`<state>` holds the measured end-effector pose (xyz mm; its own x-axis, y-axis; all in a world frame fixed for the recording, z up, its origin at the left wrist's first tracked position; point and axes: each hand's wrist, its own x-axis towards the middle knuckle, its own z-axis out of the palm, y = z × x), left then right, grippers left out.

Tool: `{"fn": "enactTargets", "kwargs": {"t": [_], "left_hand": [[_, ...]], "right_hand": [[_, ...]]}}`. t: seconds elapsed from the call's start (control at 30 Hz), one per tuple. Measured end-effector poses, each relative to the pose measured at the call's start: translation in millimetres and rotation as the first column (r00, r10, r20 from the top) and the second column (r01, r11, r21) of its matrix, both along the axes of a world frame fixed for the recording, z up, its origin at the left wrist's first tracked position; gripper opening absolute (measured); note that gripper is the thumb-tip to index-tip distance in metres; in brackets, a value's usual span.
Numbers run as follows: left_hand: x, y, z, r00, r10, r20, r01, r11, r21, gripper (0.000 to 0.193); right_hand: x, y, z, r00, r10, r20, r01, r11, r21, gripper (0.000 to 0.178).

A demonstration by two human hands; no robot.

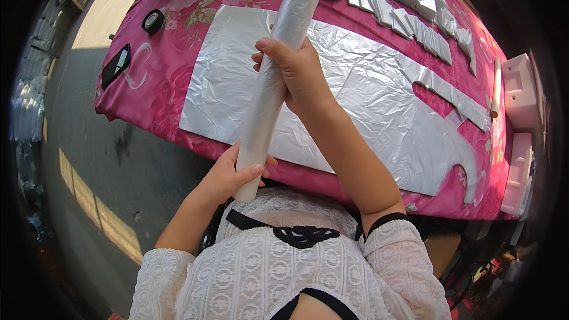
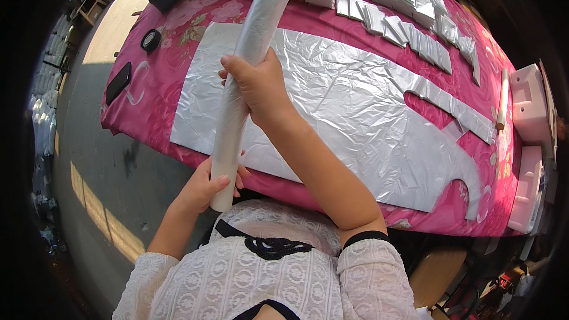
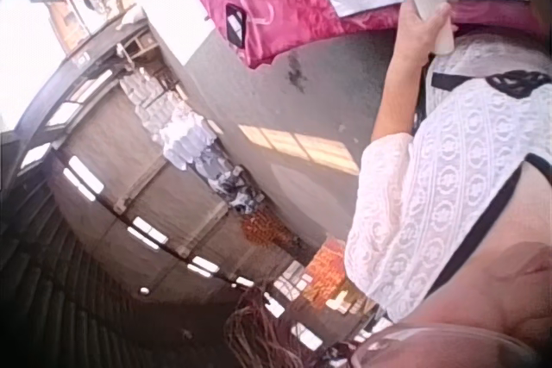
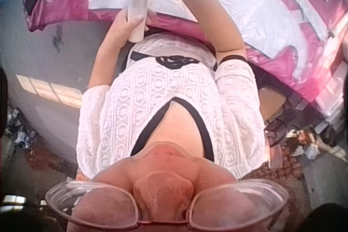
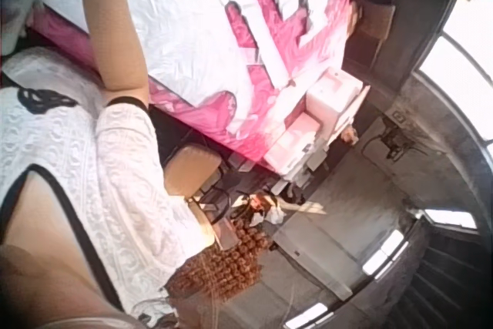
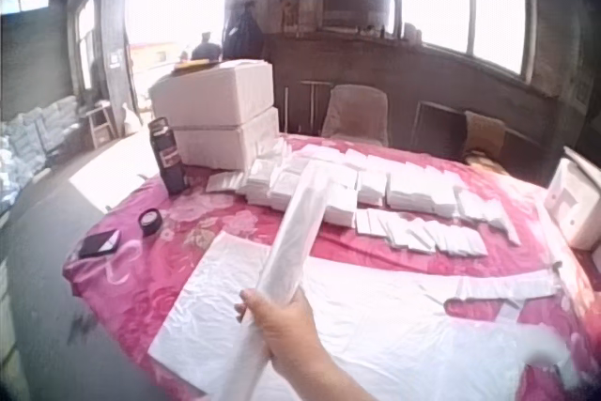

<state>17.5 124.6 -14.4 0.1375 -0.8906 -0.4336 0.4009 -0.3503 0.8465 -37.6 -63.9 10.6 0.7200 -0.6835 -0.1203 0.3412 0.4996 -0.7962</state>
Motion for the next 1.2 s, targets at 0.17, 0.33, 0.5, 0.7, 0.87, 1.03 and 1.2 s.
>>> {"fn": "enactTargets", "kwargs": {"t": [0.17,0.33,0.5,0.7,0.87,1.03,1.2], "left_hand": [[-22,-16,9,0.974,-0.107,-0.201,0.105,0.994,-0.019,0.037],[-34,-15,4,0.886,-0.216,-0.41,0.219,0.975,-0.04,0.052],[-33,-11,-11,0.783,-0.331,-0.526,0.302,0.943,-0.143,0.048],[-33,-32,-6,0.909,-0.101,-0.404,0.095,0.995,-0.035,0.053],[-42,-41,-18,0.925,-0.186,0.331,0.156,0.981,0.116,0.041],[-38,-42,-5,0.954,-0.299,0.02,0.294,0.948,0.122,0.043],[-42,-39,-18,0.933,-0.265,0.242,0.265,0.964,0.033,0.047]], "right_hand": [[-31,-1,3,0.99,0.009,0.143,-0.019,0.998,0.065,0.066],[-55,9,-12,0.973,-0.042,0.226,0.012,0.991,0.135,0.073],[-68,16,-14,0.979,-0.104,0.176,0.079,0.987,0.142,0.067],[-68,26,-29,0.954,-0.258,-0.154,0.266,0.964,0.031,0.049],[-68,26,-42,0.929,-0.332,-0.161,0.321,0.943,-0.093,0.048],[-79,16,-30,0.959,-0.255,-0.125,0.261,0.964,0.038,0.048],[-78,16,-36,0.93,-0.297,-0.218,0.312,0.949,0.035,0.046]]}}
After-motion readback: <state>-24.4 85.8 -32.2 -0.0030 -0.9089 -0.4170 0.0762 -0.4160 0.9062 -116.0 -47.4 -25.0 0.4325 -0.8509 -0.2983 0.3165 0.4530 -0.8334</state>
